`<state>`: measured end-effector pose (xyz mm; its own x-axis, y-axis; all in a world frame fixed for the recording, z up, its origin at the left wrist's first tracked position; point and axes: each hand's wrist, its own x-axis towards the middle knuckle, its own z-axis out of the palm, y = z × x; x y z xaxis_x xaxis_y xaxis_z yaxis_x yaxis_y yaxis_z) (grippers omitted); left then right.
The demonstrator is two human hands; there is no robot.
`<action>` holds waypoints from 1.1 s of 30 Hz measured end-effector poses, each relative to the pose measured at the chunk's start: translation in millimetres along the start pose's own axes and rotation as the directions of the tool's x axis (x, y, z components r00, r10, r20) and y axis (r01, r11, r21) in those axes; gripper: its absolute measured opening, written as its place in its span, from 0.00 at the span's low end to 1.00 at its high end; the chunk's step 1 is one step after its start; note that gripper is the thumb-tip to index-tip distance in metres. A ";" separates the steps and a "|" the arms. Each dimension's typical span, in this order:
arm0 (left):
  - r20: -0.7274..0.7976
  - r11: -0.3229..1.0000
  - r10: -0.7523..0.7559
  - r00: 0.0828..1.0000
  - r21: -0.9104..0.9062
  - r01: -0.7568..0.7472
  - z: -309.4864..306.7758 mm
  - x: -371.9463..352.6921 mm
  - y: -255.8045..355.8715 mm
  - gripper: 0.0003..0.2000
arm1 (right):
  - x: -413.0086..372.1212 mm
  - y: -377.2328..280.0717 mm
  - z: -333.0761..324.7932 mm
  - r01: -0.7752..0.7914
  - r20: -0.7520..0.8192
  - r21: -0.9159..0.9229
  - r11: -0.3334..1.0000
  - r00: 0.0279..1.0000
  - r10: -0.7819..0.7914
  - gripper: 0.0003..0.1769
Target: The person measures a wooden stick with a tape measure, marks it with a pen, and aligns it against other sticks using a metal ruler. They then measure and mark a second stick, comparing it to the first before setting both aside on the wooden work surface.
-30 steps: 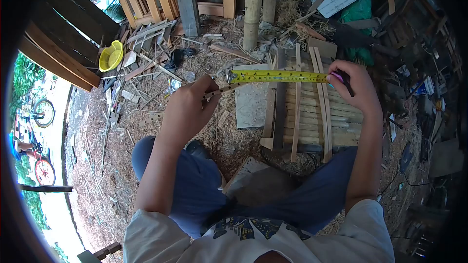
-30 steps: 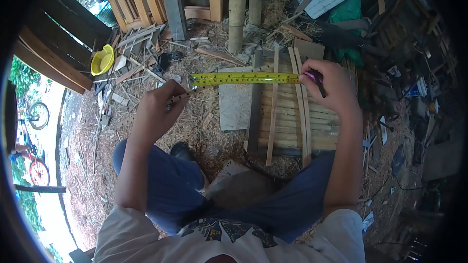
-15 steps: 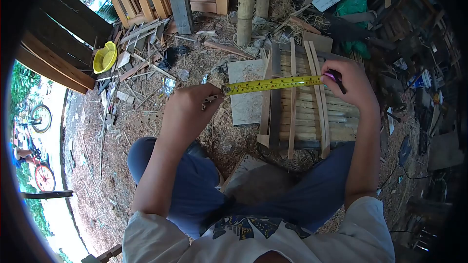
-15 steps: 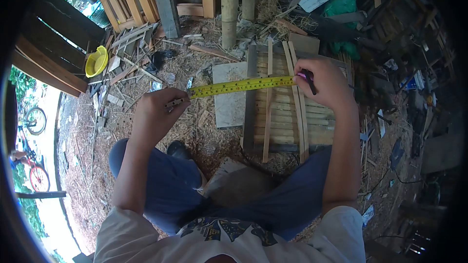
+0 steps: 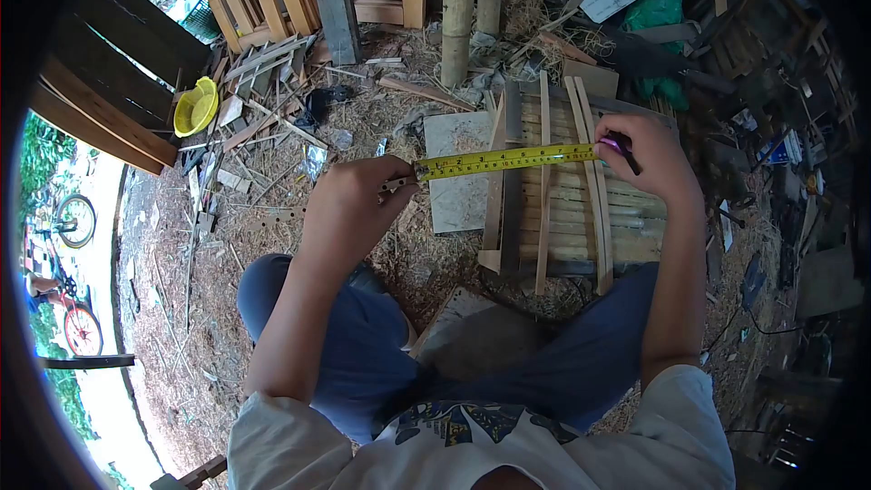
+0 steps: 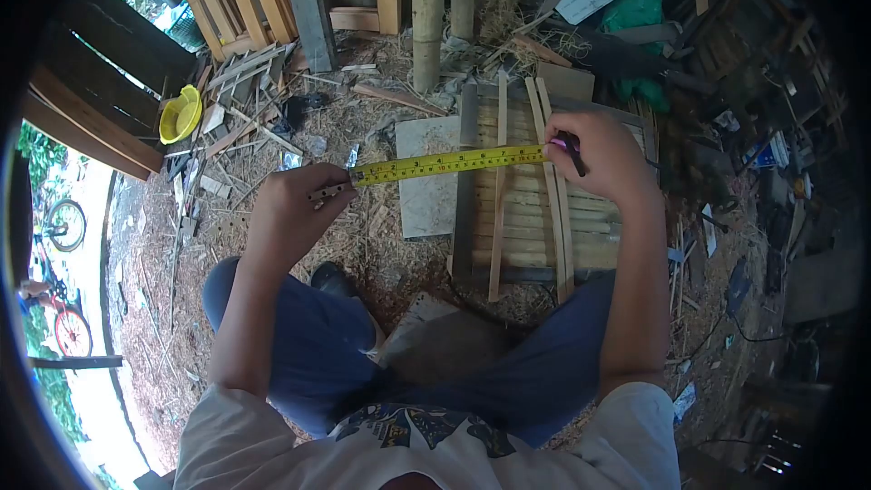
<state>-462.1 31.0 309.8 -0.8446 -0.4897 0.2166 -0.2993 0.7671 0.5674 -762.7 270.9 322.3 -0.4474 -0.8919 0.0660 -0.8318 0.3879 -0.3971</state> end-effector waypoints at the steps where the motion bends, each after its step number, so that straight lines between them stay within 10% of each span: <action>1: 0.002 1.000 -0.003 1.000 0.001 0.003 -0.5 0.1 0.8 0.10 | -0.1 0.3 0.3 -0.004 0.001 0.003 1.000 1.000 0.004 0.06; 33: 0.061 0.999 -0.046 0.997 0.001 0.046 1.0 0.1 0.5 0.18 | 1.3 8.4 4.8 0.048 0.015 0.010 0.999 0.999 -0.048 0.06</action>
<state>-462.8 31.7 309.4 -0.8556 -0.4979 0.1414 -0.3378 0.7442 0.5763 -768.7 271.9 314.7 -0.4019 -0.9129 0.0717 -0.8489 0.3421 -0.4029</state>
